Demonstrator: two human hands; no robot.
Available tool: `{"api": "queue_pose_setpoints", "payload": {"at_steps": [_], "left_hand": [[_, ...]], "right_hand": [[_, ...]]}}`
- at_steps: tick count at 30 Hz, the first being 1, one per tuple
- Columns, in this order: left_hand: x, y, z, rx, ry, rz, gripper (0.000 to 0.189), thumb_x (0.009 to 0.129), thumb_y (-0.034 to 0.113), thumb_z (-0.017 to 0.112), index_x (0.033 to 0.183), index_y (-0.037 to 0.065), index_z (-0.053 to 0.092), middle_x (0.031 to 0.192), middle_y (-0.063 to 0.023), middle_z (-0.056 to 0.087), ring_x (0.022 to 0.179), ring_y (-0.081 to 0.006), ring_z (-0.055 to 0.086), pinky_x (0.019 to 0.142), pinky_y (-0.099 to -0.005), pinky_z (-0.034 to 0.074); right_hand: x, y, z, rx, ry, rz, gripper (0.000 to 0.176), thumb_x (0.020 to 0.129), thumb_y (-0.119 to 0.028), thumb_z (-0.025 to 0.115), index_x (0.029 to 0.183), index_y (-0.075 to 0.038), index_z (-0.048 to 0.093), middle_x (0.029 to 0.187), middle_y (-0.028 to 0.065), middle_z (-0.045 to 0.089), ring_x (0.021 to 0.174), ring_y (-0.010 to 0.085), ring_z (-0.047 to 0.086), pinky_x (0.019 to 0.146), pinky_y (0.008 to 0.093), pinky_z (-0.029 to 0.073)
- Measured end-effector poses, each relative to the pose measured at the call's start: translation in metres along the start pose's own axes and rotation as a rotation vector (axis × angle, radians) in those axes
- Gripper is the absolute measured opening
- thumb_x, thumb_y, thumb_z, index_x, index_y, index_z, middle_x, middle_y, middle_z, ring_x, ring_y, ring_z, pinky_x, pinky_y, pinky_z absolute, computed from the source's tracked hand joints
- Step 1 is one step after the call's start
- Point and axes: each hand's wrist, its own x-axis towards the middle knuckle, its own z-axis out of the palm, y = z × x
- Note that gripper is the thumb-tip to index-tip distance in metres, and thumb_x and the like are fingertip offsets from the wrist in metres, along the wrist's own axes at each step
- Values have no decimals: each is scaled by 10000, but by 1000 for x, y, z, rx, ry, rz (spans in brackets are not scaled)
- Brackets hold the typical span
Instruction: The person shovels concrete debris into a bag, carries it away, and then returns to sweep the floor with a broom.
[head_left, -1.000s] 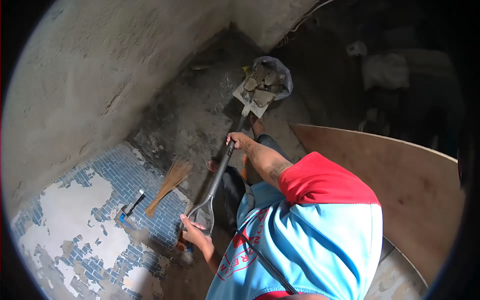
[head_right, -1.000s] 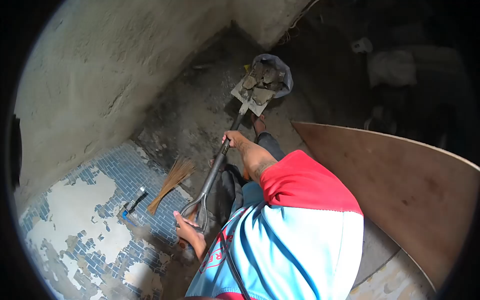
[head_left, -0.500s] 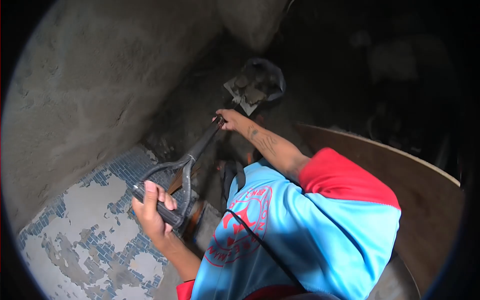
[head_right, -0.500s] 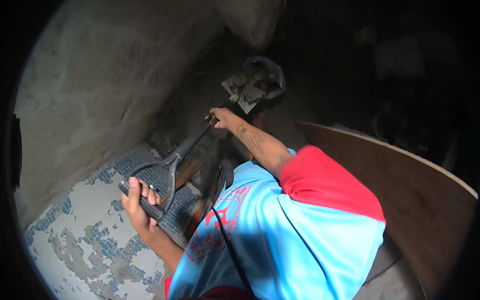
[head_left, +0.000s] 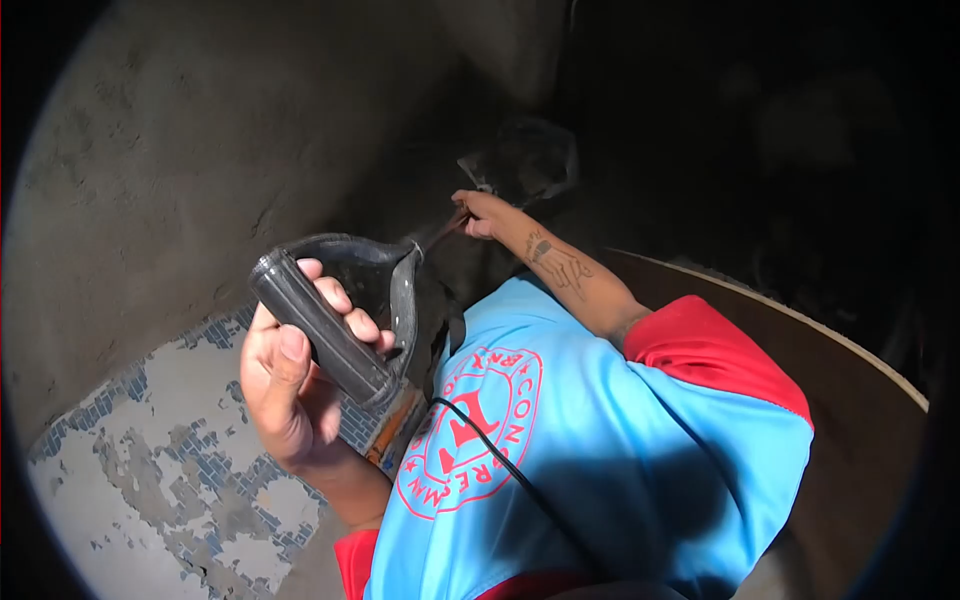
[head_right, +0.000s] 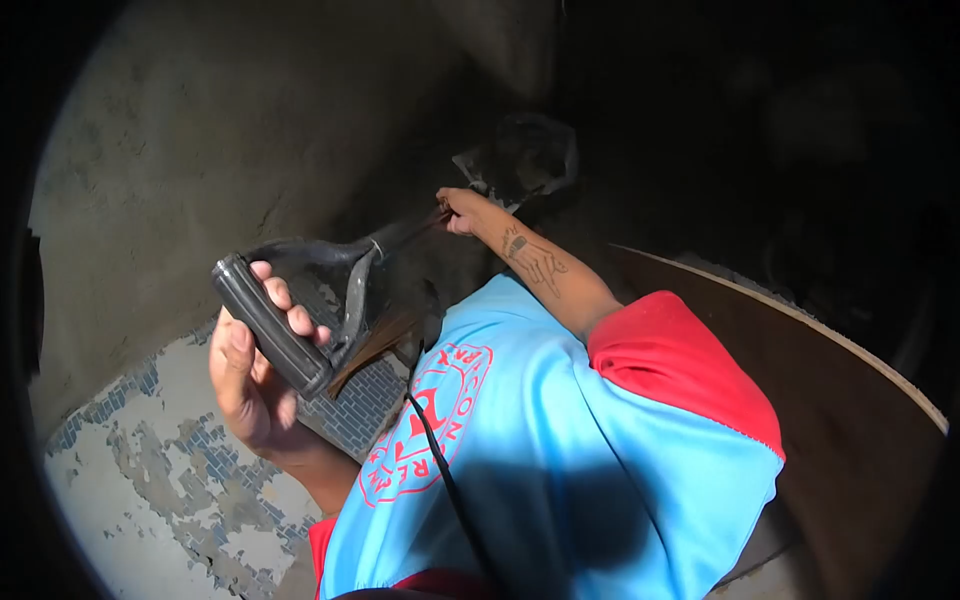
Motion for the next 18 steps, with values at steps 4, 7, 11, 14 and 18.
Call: {"api": "queue_pose_setpoints", "payload": {"at_steps": [4, 7, 11, 14, 18], "left_hand": [[-3, 6, 8, -32, 23, 36, 515, 889, 168, 539, 1246, -127, 315, 1037, -212, 485, 871, -278, 609, 759, -439, 561], [-23, 12, 18, -16, 32, 57, 538, 868, 145, 539, 1247, -150, 296, 1033, -235, 479, 856, -293, 617, 762, -439, 562], [-54, 25, 21, 78, 115, 146, 632, 870, 175, 539, 1238, -223, 213, 998, -267, 481, 771, -305, 642, 679, -422, 586], [-67, 41, 7, 156, 184, 150, 614, 933, 202, 464, 1283, -193, 150, 1030, -247, 450, 787, -288, 630, 692, -413, 586], [-101, 50, -17, 108, 212, 164, 616, 946, 226, 455, 1316, -145, 133, 1049, -230, 428, 817, -297, 611, 692, -436, 577]], "right_hand": [[-29, 4, 16, 44, 14, -38, 161, 875, -77, 542, 739, -89, 457, 647, 3, 433, 543, 142, 476, 684, 409, 568], [-42, 11, 13, 81, -63, -49, 97, 881, -77, 530, 796, -60, 488, 680, 30, 496, 594, 167, 532, 720, 411, 562], [-56, 22, 25, 82, -174, -10, 87, 894, -91, 510, 871, -7, 509, 762, 82, 566, 684, 211, 595, 762, 423, 554], [-55, 33, 32, 10, -141, -11, 169, 904, -119, 503, 909, 51, 502, 843, 146, 585, 757, 266, 628, 806, 469, 541], [-69, 47, 38, -29, -186, 33, 201, 897, -122, 523, 906, 74, 478, 850, 171, 575, 745, 294, 633, 776, 493, 555]]}}
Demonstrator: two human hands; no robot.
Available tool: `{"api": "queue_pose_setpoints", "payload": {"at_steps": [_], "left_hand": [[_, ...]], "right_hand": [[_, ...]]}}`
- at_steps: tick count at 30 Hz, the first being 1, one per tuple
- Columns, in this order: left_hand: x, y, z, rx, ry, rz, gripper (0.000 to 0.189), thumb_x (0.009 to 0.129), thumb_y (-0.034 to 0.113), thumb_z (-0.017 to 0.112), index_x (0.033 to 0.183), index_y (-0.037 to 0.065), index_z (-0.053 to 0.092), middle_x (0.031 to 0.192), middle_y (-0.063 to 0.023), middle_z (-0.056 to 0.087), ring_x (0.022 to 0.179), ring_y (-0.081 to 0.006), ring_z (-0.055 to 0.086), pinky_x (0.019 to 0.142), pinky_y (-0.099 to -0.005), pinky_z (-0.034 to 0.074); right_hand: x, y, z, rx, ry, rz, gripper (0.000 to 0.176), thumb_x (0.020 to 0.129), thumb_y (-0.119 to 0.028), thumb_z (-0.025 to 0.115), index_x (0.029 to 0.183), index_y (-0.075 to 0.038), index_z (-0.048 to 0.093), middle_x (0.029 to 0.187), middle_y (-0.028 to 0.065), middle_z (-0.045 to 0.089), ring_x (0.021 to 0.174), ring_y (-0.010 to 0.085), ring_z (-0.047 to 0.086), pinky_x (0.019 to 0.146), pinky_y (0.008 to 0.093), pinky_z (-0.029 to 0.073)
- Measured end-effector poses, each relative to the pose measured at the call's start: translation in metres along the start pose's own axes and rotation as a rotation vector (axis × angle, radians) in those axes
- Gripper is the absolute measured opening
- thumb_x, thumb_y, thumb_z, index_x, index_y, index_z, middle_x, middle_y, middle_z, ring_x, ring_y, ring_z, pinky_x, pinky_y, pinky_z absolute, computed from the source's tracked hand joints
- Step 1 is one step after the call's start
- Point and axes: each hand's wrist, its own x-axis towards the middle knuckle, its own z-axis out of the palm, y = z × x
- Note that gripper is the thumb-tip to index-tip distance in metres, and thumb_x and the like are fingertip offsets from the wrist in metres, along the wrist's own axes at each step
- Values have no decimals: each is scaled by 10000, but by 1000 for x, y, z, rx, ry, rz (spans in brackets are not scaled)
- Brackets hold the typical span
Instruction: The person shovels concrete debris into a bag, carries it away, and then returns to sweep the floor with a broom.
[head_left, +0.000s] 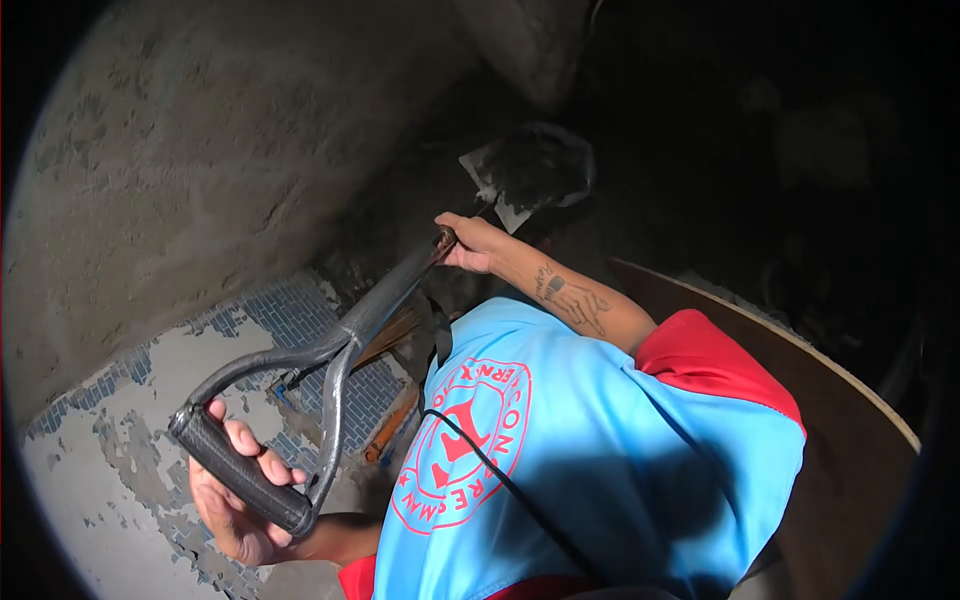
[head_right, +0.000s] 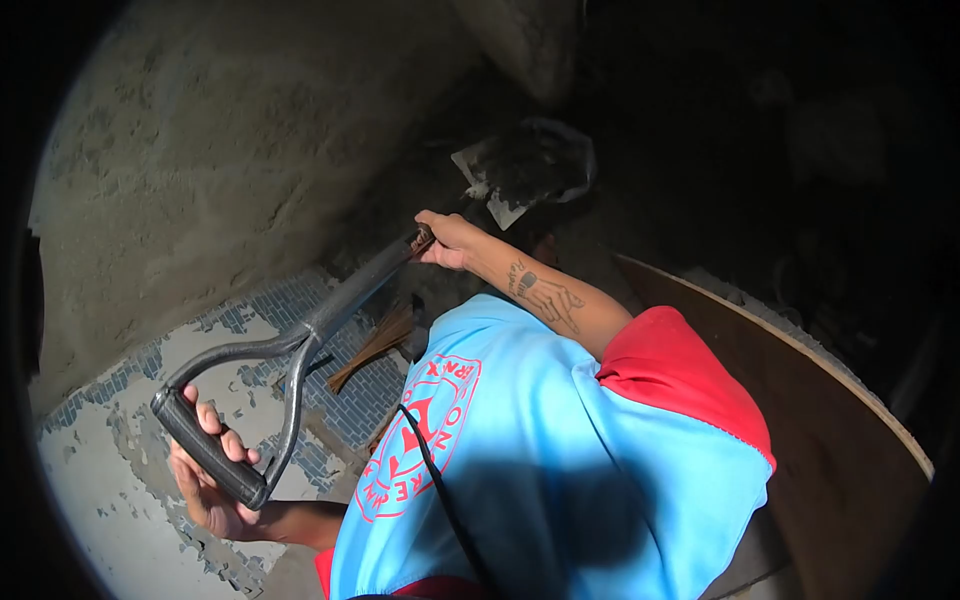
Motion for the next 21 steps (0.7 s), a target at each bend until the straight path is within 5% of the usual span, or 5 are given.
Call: {"api": "queue_pose_setpoints", "payload": {"at_steps": [4, 9, 15, 19, 21], "left_hand": [[-23, -1, -44, 22, 228, -35, 644, 945, 279, 476, 1342, -102, 143, 1032, -191, 430, 725, -230, 566, 625, -349, 551], [-94, -15, -98, 156, 633, -103, 328, 968, 352, 438, 948, 24, 445, 801, -75, 490, 583, -136, 484, 495, -273, 430], [-150, -55, -166, 160, 1130, -514, 426, 921, 473, 483, 720, 98, 454, 573, -16, 443, 419, -115, 419, 350, -244, 311], [-139, -118, -212, -21, 1376, -438, 403, 925, 427, 502, 711, 90, 439, 537, -14, 415, 389, -119, 377, 326, -256, 317], [-133, -138, -244, -18, 1290, -445, 386, 932, 384, 509, 699, 83, 444, 543, -11, 429, 427, -103, 379, 380, -240, 334]], "right_hand": [[28, 14, 9, -37, -55, 114, 195, 877, -90, 535, 940, 80, 464, 873, 195, 576, 759, 318, 641, 757, 487, 565], [76, 59, -7, -194, 65, 173, 191, 834, -26, 542, 957, 82, 443, 915, 216, 576, 791, 335, 652, 715, 477, 582], [135, 145, -12, -726, 252, 527, 214, 836, -139, 542, 942, 41, 490, 740, 181, 596, 567, 284, 637, 484, 377, 579], [206, 198, -28, -974, 234, 635, 207, 853, -187, 519, 818, 16, 520, 750, 161, 612, 622, 259, 636, 512, 360, 545], [230, 233, -39, -973, 254, 623, 190, 852, -180, 525, 839, 10, 535, 742, 157, 612, 623, 258, 633, 516, 368, 531]]}}
